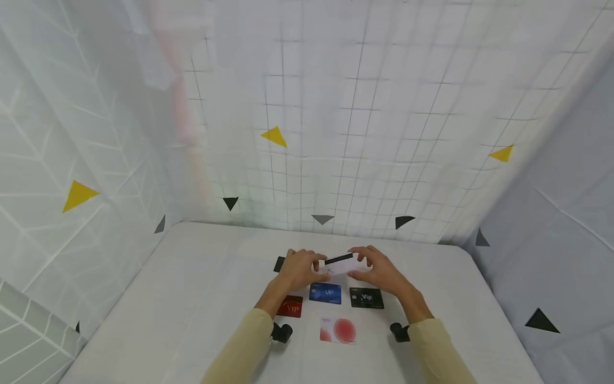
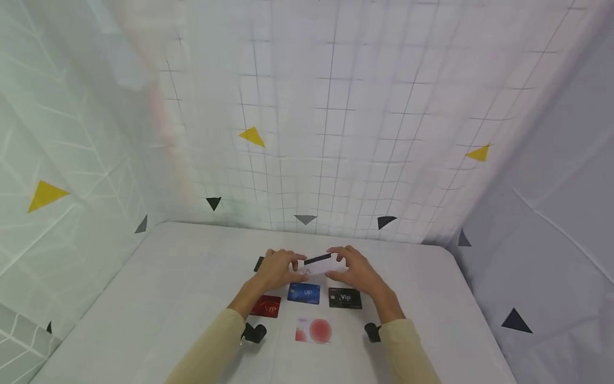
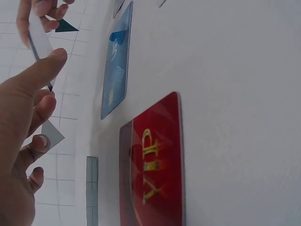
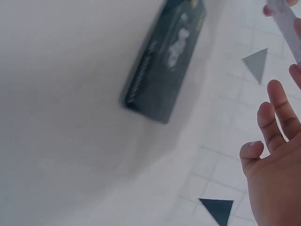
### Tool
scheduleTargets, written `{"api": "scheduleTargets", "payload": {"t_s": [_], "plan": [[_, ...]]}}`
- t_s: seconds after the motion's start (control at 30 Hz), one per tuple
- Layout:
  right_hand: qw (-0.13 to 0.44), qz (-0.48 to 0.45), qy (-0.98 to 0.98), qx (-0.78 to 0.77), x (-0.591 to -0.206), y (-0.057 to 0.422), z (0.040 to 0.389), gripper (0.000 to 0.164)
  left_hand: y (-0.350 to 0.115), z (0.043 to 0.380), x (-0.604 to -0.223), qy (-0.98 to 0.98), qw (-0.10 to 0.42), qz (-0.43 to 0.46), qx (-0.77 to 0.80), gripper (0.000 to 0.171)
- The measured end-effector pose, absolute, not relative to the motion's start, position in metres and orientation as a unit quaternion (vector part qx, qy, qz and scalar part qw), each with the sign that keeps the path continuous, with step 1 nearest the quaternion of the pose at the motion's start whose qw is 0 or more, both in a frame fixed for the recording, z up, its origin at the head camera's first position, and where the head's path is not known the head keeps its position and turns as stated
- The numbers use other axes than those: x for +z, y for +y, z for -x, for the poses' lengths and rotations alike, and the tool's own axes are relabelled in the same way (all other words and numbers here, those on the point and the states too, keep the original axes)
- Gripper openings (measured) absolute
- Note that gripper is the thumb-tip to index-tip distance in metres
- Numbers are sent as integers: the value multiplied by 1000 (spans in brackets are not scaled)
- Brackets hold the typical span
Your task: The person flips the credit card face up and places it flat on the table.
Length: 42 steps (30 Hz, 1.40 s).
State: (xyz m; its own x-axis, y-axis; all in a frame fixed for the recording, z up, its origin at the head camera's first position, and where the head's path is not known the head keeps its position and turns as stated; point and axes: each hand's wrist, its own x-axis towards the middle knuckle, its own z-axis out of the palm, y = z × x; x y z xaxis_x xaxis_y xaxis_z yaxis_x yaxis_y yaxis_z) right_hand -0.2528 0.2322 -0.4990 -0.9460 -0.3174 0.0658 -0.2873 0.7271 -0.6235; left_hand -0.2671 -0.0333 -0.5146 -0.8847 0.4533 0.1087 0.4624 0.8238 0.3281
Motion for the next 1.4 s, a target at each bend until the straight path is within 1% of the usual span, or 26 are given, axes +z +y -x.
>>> {"api": "scheduleTargets", "payload": {"t_s": [0.2, 0.5, 0.7, 0.9, 1.23, 1.4], "plan": [[4, 211, 910, -356, -487, 221, 247, 64, -31, 265, -518, -949, 17, 262, -176, 56], [1, 242, 897, -369, -483, 210, 245, 65, -29, 262, -516, -936, 18, 288, -200, 54], [4, 242, 897, -371, -484, 207, 243, 64, -27, 262, -518, -933, 9, 296, -206, 54], [23, 238, 894, -379, -487, 203, 240, 61, -26, 261, -518, -921, -4, 307, -239, 55], [37, 237, 894, -379, -495, 203, 238, 65, -25, 259, -518, -910, -1, 321, -261, 59], [38, 234, 893, -383, -494, 202, 237, 64, -27, 259, -520, -908, 0, 322, -270, 63]]}}
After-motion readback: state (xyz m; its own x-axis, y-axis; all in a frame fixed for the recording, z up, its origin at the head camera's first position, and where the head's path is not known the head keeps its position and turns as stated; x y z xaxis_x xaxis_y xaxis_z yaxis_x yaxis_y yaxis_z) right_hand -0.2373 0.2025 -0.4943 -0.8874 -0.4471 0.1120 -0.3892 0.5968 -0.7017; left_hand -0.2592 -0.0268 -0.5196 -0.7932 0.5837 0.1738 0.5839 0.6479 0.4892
